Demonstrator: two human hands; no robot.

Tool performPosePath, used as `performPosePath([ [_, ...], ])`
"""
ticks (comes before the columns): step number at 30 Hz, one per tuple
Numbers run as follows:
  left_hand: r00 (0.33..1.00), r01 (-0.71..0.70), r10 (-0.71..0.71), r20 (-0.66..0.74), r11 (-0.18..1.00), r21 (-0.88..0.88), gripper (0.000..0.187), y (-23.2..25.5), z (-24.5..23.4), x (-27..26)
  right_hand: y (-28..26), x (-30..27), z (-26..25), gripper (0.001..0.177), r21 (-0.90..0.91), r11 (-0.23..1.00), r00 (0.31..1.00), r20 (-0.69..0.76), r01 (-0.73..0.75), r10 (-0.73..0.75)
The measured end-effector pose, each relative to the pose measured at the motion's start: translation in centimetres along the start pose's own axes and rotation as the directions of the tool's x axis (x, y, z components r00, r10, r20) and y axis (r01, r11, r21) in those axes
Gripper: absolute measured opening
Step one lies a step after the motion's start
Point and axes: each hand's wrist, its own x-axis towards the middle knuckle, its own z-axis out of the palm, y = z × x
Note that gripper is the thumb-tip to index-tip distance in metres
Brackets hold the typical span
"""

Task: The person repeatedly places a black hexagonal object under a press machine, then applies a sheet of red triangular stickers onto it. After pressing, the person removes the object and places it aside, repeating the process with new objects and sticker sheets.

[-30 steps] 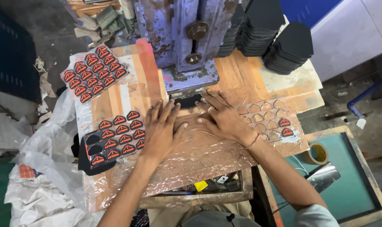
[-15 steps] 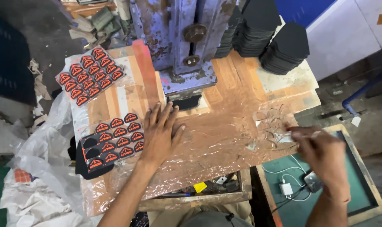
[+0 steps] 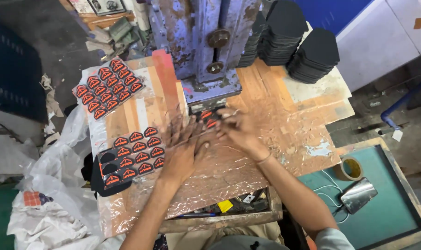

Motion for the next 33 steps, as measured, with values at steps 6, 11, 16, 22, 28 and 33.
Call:
performPosePath([
  [6, 0.999, -0.006, 0.004, -0.041, 0.998, -0.063, 0.062, -0.4, -0.1, 0.7, -1.2, 0.5, -1.3, 0.027, 0.086, 0.996, 0.944, -0.326, -0.019, 0.046],
  [11, 0.999, 0.015, -0.020, -0.039, 0.993, -0.114, 0.060, 0.2, -1.0, 0.1, -0.2, -0.2, -0.2, 0.029, -0.108, 0.994, 0.941, -0.335, 0.005, -0.041],
  [16, 0.999, 0.043, -0.046, -0.019, 0.991, -0.126, 0.066, -0.3, -0.7, 0.7, -1.8, -0.1, 0.0, 0.029, -0.209, 0.978, 0.931, -0.357, -0.002, -0.074],
  [22, 0.998, -0.015, 0.009, -0.065, 0.996, -0.088, 0.068, 0.0, -0.7, 0.5, -0.3, -0.3, -0.2, 0.027, -0.201, 0.979, 0.934, -0.345, 0.023, -0.093],
  [28, 0.999, 0.026, -0.028, -0.029, 0.997, -0.076, 0.071, 0.1, -0.8, 0.6, -0.7, -0.3, -0.1, 0.028, -0.177, 0.981, 0.940, -0.315, 0.074, -0.128],
  [33, 0.999, 0.052, -0.052, 0.002, 0.993, -0.110, 0.072, 0.3, -0.9, 0.3, -0.3, -0.6, -0.2, 0.026, -0.179, 0.980, 0.943, -0.303, 0.088, -0.140],
])
